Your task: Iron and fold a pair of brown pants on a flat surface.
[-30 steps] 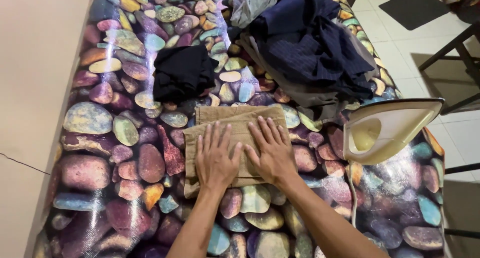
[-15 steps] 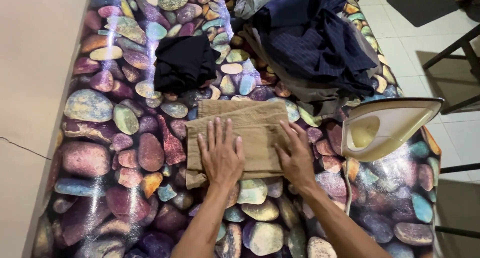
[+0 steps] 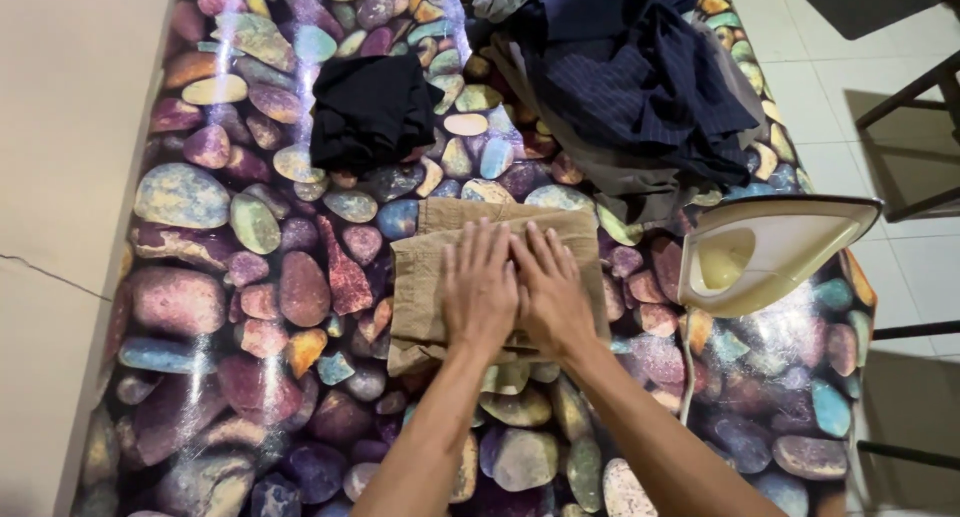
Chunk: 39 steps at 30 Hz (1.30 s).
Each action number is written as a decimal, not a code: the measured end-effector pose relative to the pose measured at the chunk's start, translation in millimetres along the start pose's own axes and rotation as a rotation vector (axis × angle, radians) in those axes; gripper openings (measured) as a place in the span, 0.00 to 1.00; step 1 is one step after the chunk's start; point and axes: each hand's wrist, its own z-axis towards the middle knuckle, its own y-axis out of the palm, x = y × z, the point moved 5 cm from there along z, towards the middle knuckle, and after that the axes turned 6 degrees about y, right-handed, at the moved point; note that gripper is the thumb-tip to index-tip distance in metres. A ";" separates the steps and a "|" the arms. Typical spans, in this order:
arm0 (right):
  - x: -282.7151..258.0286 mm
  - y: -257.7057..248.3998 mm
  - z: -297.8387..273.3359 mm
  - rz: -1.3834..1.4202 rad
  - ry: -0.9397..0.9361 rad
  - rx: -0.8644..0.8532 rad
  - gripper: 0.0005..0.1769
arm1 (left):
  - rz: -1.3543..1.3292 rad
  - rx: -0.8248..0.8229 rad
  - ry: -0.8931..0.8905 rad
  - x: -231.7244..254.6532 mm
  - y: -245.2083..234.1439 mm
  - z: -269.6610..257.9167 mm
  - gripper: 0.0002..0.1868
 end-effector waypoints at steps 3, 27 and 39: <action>3.5 4.2 6.5 -0.058 0.000 -0.080 0.35 | 0.049 -0.172 -0.105 -4.9 -51.9 6.2 0.34; 94.3 -140.1 -58.1 0.645 0.606 0.620 0.26 | -0.017 -0.038 -0.084 -83.5 -92.7 -58.3 0.51; 2.7 -198.8 7.4 0.447 0.792 -0.049 0.24 | 0.199 0.014 0.027 -78.8 -93.1 -53.4 0.43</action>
